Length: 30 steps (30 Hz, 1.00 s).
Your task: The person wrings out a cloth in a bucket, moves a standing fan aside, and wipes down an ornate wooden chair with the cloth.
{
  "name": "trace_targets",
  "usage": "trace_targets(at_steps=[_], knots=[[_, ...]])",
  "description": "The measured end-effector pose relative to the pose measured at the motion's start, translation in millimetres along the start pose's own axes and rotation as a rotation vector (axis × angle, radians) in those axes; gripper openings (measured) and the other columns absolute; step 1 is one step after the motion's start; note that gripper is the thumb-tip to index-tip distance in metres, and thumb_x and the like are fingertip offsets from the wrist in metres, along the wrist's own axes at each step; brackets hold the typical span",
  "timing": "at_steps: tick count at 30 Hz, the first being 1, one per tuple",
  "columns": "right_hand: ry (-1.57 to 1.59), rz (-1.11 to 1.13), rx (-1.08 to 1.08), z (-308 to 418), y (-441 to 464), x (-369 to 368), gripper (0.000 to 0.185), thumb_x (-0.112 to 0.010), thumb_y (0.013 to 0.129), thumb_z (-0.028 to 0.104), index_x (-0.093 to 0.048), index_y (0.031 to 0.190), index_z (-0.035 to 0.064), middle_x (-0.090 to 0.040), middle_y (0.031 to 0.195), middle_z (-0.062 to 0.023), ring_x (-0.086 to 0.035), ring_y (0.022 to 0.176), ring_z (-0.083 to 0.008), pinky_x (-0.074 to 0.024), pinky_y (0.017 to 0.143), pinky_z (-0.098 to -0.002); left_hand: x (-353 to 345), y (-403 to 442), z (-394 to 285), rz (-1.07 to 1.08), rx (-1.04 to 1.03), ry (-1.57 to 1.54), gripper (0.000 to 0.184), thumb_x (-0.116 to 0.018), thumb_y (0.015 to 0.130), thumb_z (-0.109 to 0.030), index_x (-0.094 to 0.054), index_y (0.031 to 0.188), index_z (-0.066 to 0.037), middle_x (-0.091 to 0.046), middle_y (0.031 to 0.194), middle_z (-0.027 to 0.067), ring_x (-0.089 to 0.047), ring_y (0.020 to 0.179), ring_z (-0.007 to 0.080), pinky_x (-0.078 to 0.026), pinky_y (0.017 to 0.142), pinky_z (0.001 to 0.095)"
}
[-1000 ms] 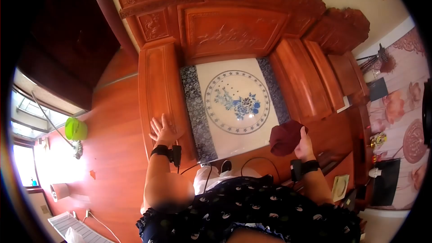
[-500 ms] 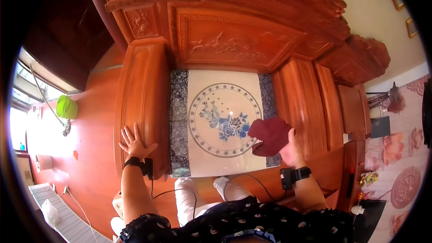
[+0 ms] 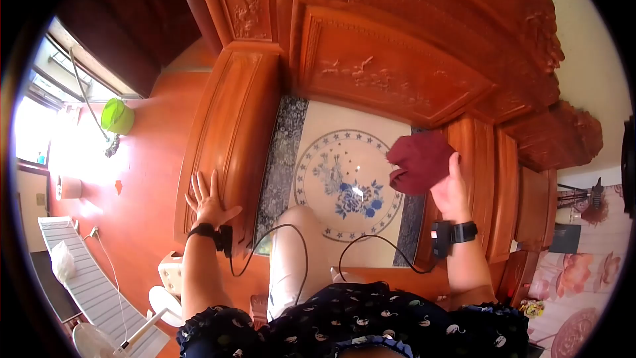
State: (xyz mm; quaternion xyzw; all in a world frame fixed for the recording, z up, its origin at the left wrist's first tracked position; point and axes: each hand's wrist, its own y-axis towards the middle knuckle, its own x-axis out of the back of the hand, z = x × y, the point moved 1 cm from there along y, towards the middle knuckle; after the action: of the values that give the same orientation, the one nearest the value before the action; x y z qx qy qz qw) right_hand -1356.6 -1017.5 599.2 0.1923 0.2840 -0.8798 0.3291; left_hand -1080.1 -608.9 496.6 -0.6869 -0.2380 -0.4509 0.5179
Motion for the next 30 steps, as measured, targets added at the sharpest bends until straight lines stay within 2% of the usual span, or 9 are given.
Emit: trace_targets(at_steps=[5,9,13,14,16,18,27,28,30], knots=[[-0.111,0.084,0.045,14.8,73.9,-71.6,0.052,-0.043,0.094,0.042,-0.047,0.124,0.0,-0.05,0.128,-0.0071,-0.047,0.117,-0.0182,-0.0339,0.101,-0.0326,-0.6,3.4,2.7,0.0,-0.036,-0.047,0.121,-0.074,0.056,-0.052,-0.002,0.145,-0.014,0.01,0.147,0.0254,0.013,0.137,0.0369,0.004,0.103,0.0613],[-0.497,0.104,0.058,22.7,151.8,-130.3,0.05,-0.045,0.093,0.042,-0.05,0.119,-0.0008,-0.054,0.121,-0.0072,-0.049,0.113,-0.0167,-0.0363,0.098,-0.0323,4.0,10.2,3.1,0.054,-0.023,-0.07,0.127,-0.074,0.051,-0.055,-0.001,0.145,-0.009,0.012,0.145,0.0287,0.015,0.136,0.0386,0.005,0.102,0.0624],[-0.786,0.113,-0.047,19.2,204.9,-189.6,0.05,-0.048,0.092,0.042,-0.055,0.116,-0.0024,-0.057,0.116,-0.0045,-0.051,0.106,-0.0121,-0.0375,0.095,-0.0265,0.9,19.3,11.8,0.146,-0.029,-0.105,0.125,-0.075,0.05,-0.053,-0.007,0.143,-0.006,0.012,0.144,0.0319,0.016,0.134,0.0434,0.008,0.1,0.0647],[-0.874,0.136,-0.163,17.9,215.5,-193.4,0.049,-0.048,0.093,0.041,-0.056,0.115,-0.0023,-0.058,0.114,-0.0039,-0.052,0.104,-0.0122,-0.0399,0.092,-0.0263,1.2,19.5,14.5,0.171,-0.028,-0.122,0.121,-0.074,0.051,-0.053,-0.009,0.143,-0.009,0.01,0.144,0.0319,0.015,0.134,0.0444,0.008,0.099,0.0656],[-0.905,0.222,-0.141,5.3,222.7,-209.4,0.048,-0.047,0.094,0.038,-0.054,0.117,-0.0031,-0.058,0.112,-0.0041,-0.052,0.103,-0.0121,-0.0405,0.091,-0.0263,1.5,22.1,16.5,0.208,-0.036,-0.178,0.116,-0.071,0.052,-0.05,-0.011,0.143,-0.01,0.008,0.143,0.0329,0.014,0.133,0.0473,0.01,0.097,0.0678],[-0.935,0.345,-0.169,-2.3,232.3,-215.5,0.048,-0.045,0.095,0.038,-0.051,0.119,-0.0036,-0.057,0.113,-0.0045,-0.051,0.104,-0.0125,-0.0393,0.092,-0.0268,1.2,21.7,17.4,0.214,-0.033,-0.189,0.114,-0.07,0.052,-0.048,-0.011,0.142,-0.009,0.009,0.143,0.0335,0.015,0.133,0.0477,0.01,0.097,0.0681],[-0.927,0.224,-0.115,7.5,223.3,-196.9,0.048,-0.044,0.095,0.04,-0.055,0.114,-0.0024,-0.058,0.108,-0.0029,-0.051,0.101,-0.0109,-0.0398,0.09,-0.0262,-1.3,20.9,14.4,0.22,-0.023,-0.19,0.108,-0.068,0.055,-0.046,-0.016,0.141,-0.007,0.006,0.142,0.0349,0.013,0.133,0.0485,0.01,0.096,0.0688],[-0.927,0.277,-0.085,12.1,221.8,-201.1,0.045,-0.042,0.096,0.037,-0.054,0.116,-0.0017,-0.054,0.116,-0.0026,-0.046,0.107,-0.0106,-0.0356,0.094,-0.0279,-7.3,21.5,15.8,0.17,-0.029,-0.14,0.114,-0.071,0.053,-0.048,-0.013,0.141,-0.006,0.009,0.142,0.0341,0.015,0.133,0.0472,0.009,0.097,0.0673],[-0.922,0.304,-0.079,8.6,228.3,-190.6,0.046,-0.043,0.095,0.04,-0.058,0.108,-0.0013,-0.059,0.105,-0.0012,-0.052,0.098,-0.0094,-0.0424,0.086,-0.0254,-4.4,20.9,15.9,0.169,-0.036,-0.135,0.116,-0.073,0.054,-0.048,-0.01,0.141,-0.005,0.011,0.143,0.0329,0.017,0.133,0.0452,0.009,0.1,0.0648]])
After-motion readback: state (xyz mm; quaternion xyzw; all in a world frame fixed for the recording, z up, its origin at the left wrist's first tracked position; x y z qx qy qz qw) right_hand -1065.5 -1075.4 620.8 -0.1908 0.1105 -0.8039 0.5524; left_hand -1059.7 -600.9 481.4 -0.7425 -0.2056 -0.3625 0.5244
